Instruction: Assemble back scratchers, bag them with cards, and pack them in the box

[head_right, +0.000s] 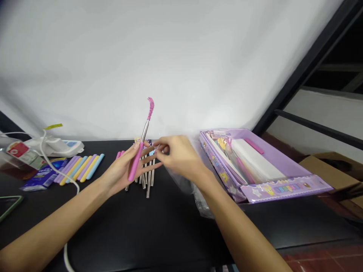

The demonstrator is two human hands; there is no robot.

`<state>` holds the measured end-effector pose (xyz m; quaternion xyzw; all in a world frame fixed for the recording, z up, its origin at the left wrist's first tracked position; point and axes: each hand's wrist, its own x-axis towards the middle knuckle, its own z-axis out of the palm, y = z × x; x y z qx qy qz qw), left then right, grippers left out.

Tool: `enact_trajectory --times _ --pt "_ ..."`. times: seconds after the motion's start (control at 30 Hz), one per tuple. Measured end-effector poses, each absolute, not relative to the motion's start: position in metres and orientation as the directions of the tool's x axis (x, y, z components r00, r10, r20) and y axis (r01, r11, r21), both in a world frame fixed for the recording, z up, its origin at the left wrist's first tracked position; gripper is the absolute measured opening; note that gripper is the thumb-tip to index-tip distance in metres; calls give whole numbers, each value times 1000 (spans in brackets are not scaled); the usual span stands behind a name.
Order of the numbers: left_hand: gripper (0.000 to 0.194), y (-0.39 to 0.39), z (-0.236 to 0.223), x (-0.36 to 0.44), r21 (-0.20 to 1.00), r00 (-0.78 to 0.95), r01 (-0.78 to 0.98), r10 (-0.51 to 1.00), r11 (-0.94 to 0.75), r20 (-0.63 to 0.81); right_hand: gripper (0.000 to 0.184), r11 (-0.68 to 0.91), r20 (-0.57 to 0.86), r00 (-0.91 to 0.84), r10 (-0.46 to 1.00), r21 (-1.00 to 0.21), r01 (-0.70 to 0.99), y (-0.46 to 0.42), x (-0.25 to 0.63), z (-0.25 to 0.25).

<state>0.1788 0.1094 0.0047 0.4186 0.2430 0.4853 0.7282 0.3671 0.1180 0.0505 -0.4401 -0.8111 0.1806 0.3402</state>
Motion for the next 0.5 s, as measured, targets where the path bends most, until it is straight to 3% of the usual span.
enact_trajectory --times 0.1,0.2,0.37,0.5 --pt "23 111 -1 172 846 391 -506 919 167 52 27 498 283 -501 818 -784 371 118 354 33" --pt "24 114 -6 170 872 358 -475 931 120 67 29 361 246 -406 880 -903 234 121 351 18" --pt "32 117 -13 172 955 359 -289 918 -62 169 39 210 186 -157 970 -966 148 125 344 8" --pt "37 116 -14 175 974 364 -147 906 -172 215 36 249 236 -137 962 -964 91 123 339 9"
